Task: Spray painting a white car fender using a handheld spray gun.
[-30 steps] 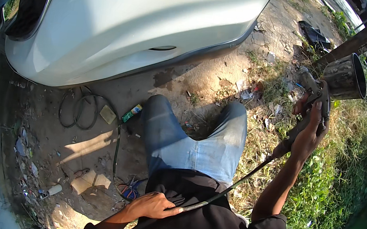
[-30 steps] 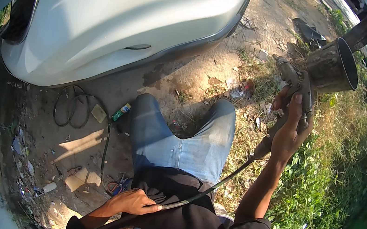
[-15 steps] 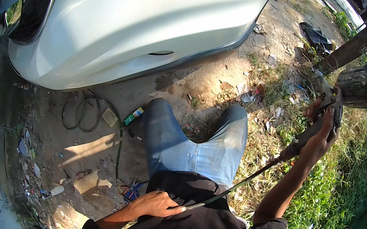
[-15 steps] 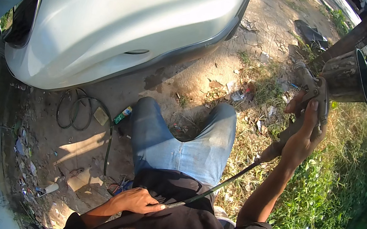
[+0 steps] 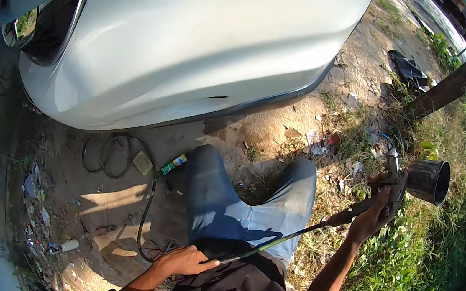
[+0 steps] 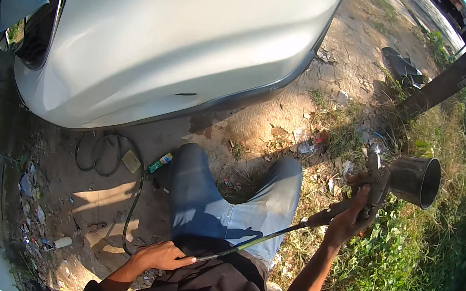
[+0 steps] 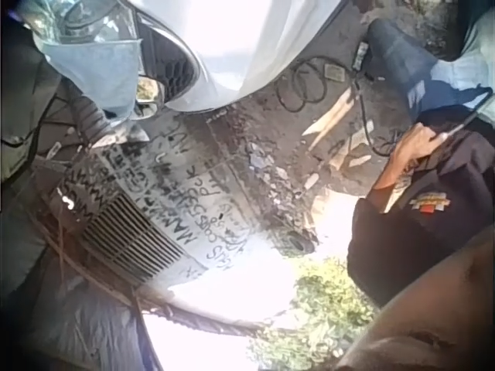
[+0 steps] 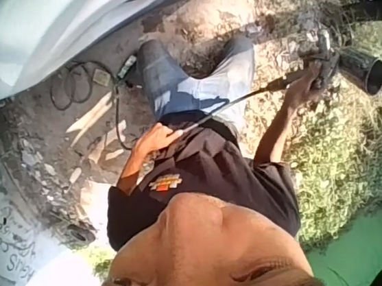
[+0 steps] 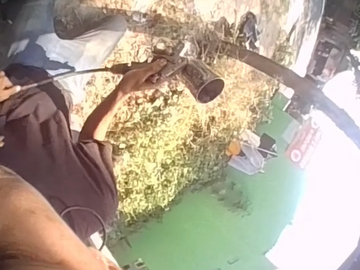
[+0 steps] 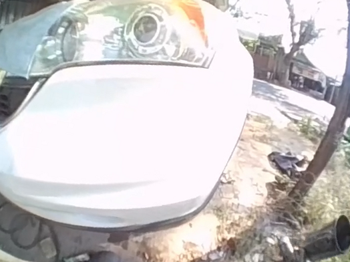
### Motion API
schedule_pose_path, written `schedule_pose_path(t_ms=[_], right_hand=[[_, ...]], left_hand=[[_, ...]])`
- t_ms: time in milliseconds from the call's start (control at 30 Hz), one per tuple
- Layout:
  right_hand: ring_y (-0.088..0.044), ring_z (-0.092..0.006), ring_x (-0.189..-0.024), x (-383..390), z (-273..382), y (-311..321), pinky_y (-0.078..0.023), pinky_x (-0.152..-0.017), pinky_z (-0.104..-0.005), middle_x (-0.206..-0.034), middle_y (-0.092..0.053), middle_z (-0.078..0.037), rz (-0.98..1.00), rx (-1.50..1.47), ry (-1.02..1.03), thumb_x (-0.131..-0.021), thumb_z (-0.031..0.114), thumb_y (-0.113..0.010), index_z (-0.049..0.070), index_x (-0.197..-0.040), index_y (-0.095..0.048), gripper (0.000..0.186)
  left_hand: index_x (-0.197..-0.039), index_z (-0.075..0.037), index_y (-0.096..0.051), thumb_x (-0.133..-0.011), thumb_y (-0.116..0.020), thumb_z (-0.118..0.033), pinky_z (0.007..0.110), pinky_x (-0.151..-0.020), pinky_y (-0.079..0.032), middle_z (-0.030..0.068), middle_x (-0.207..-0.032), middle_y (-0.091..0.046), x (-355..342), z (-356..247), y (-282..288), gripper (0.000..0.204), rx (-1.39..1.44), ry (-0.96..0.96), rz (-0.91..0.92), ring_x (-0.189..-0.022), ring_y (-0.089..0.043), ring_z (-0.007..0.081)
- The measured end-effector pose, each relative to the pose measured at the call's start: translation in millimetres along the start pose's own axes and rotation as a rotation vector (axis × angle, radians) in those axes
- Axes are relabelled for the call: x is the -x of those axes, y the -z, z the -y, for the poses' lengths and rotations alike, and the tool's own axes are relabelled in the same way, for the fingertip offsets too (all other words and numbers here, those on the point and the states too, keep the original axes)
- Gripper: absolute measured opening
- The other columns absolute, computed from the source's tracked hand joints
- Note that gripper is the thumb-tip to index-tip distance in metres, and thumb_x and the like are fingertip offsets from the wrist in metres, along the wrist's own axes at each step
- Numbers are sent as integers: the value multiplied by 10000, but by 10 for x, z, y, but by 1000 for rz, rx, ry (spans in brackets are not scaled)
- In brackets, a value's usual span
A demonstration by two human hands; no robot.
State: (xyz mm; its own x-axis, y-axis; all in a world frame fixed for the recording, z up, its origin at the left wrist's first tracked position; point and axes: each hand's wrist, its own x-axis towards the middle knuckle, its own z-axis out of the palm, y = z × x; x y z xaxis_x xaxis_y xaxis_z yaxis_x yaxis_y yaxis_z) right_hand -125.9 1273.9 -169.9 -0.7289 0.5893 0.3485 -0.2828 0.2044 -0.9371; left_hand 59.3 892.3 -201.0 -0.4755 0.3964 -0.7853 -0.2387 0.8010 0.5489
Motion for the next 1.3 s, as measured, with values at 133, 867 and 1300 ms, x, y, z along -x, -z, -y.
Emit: schedule_pose_path(t_ms=[133,867,1300], right_hand=[[-651,-154,-962,81,-242,13,-486,-896,-293,-1088,-712,-73,-126,90,-77,-1073,266,-580,-27,-1249,-658,350],[-591,-177,-1107,-337,-581,-184,-456,-995,-349,-1316,-606,-87,-116,-52,-315,-1088,235,-548,95,-1617,-318,594],[-653,-280,-1094,271,255,-225,-529,-925,-396,-1245,-640,-210,431,42,151,-941,-8,-629,-59,-1475,-471,559]], left_hand=[[-674,54,-671,-1008,-515,-636,506,-584,-472,235,-513,-510,-158,186,-133,782,52,56,-16,-495,-577,383],[-849,-14,-745,-1000,-636,-481,430,-559,-459,183,-594,-608,-105,-269,640,503,-82,238,-528,-529,-604,312],[-1088,-89,-772,-985,-588,-550,505,-924,-522,233,-1022,-737,302,-473,461,507,-142,320,-178,-951,-697,439]])
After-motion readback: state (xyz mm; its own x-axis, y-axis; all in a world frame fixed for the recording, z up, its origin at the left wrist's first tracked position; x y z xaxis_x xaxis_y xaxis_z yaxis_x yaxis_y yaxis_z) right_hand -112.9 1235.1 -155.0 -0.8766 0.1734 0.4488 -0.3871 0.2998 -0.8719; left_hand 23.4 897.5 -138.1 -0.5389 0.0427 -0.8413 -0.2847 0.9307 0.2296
